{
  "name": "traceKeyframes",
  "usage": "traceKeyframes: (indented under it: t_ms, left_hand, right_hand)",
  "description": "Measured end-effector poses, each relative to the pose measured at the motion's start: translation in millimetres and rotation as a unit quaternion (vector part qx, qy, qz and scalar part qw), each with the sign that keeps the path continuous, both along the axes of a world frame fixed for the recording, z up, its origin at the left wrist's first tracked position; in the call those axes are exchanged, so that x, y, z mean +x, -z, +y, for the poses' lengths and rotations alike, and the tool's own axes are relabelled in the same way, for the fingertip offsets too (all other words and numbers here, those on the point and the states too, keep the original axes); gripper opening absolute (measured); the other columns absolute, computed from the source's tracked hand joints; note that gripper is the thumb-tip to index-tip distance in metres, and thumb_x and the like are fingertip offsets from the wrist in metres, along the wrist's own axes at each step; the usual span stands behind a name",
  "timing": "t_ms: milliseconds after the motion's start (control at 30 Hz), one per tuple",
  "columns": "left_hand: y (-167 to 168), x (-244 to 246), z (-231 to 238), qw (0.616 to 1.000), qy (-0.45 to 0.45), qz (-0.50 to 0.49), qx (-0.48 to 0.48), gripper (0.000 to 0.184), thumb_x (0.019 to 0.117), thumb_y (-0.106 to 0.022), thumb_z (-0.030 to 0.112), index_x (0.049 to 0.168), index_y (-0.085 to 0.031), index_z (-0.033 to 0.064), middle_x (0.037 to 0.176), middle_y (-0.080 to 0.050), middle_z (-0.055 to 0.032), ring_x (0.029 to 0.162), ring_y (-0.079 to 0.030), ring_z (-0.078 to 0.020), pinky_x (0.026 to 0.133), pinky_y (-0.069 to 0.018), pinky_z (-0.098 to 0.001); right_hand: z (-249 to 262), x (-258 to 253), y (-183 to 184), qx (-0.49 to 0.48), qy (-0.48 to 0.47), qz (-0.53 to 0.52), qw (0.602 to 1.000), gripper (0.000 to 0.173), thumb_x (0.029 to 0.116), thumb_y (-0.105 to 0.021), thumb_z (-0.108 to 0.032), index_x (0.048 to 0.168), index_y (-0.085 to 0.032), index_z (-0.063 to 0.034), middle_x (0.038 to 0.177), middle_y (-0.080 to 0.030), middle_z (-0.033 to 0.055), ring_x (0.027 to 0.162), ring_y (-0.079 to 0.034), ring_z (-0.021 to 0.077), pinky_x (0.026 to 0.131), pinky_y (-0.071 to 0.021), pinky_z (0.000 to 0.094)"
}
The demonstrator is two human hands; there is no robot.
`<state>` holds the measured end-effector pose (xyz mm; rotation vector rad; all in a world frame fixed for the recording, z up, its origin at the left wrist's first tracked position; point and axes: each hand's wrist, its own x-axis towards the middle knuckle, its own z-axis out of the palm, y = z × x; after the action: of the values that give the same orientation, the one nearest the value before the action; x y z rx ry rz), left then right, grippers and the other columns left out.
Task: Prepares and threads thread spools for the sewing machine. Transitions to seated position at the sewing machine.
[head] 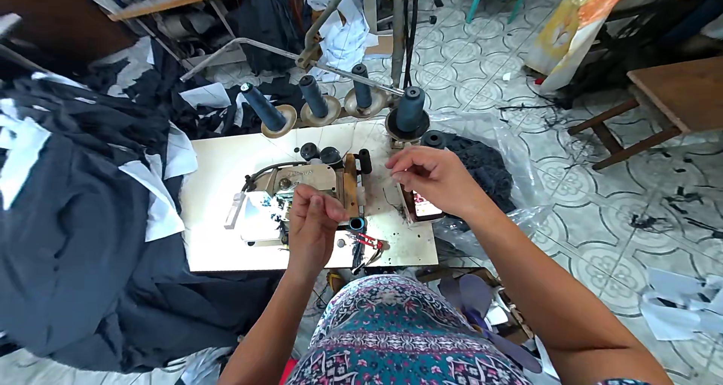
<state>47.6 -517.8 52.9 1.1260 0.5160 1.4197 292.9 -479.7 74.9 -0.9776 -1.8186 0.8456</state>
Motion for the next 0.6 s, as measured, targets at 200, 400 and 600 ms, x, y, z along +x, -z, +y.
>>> traceKeyframes:
  t_ms: [200, 400, 600]
  left_hand:
    - [13, -14, -1, 0.988, -0.096, 0.113, 0.038, 0.015, 0.1088, -0.046, 0.025, 0.100, -0.057, 0.0303, 0.076, -0.060, 0.0143, 0.074, -0.063, -0.0013, 0.081, -0.0582, -0.0260]
    - [10, -18, -3, 0.877, -0.226, 0.406, 0.125, 0.013, 0.1079, -0.043, 0.015, 0.107, -0.052, 0.0052, 0.079, -0.056, 0.0046, 0.068, -0.055, 0.0024, 0.065, -0.0493, -0.0156]
    - [7, -9, 6, 0.761, -0.210, 0.583, 0.193, 0.026, 0.1034, -0.054, 0.016, 0.112, -0.072, -0.0001, 0.091, -0.069, -0.0136, 0.082, -0.066, -0.0256, 0.076, -0.0559, -0.0416]
  right_hand:
    - [3, -3, 0, 0.016, -0.003, -0.035, 0.999, 0.009, 0.0964, -0.063, -0.006, 0.099, -0.071, -0.0034, 0.101, -0.070, 0.0048, 0.074, -0.061, 0.0027, 0.065, -0.0524, 0.0179]
    - [6, -5, -2, 0.047, -0.006, -0.078, 0.996, 0.010, 0.0965, -0.063, -0.008, 0.095, -0.072, -0.0027, 0.092, -0.067, 0.0046, 0.075, -0.061, 0.0040, 0.068, -0.0523, 0.0176]
    - [6, -7, -3, 0.057, -0.009, -0.108, 0.992, 0.013, 0.0987, -0.061, -0.010, 0.096, -0.071, -0.0039, 0.085, -0.066, 0.0031, 0.072, -0.060, 0.0028, 0.066, -0.0511, 0.0175]
